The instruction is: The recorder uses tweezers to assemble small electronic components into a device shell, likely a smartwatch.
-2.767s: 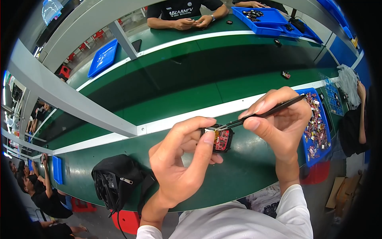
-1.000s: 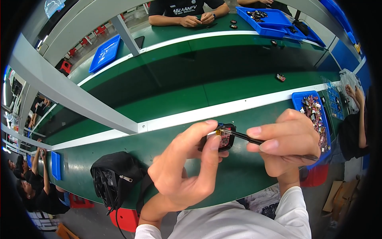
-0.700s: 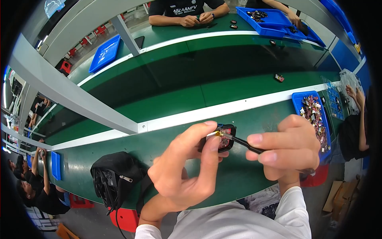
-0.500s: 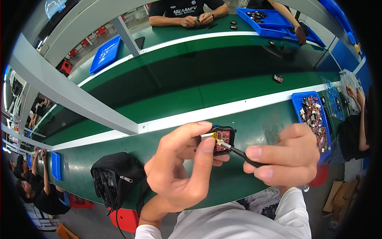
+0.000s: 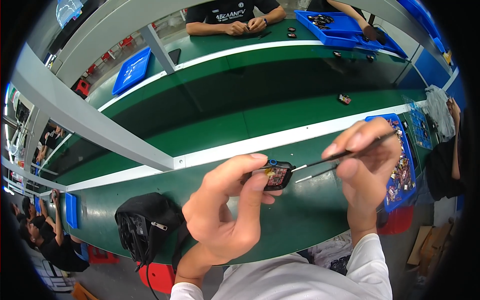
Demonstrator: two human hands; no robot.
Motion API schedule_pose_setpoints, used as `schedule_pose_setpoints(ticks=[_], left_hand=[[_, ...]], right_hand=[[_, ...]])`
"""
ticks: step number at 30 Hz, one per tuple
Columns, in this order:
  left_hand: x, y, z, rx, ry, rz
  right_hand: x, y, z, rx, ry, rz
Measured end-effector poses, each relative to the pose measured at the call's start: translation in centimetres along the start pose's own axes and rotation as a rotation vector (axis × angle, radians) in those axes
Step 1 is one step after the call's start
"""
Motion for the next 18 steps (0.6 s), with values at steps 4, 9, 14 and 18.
schedule_pose_setpoints(ticks=[4,9,14,18], left_hand=[[0.0,0.3,-0.1,0.081,0.096,0.047],[-0.2,0.6,-1.5,0.345,0.264,0.062],[-0.7,1.2,-2.2,0.559,0.439,0.059],[-0.9,1.4,-2.2,0.611,0.478,0.042]], right_hand=[[0.6,-0.1,-0.9,0.060,0.069,0.056],[0.4,-0.6,-1.9,-0.015,0.201,0.025],[0.9,-0.1,-3.1,0.105,0.324,0.036],[1.1,-0.1,-3.1,0.115,0.321,0.057]])
Point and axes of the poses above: each hand's wrist, its own x-axis towards the middle knuckle, its own y-axis out of the palm, z = x × y, the point moved 8 cm from there along x, towards the middle knuckle, and after that the axes turned 6 degrees about y, right-handed, at the moved point
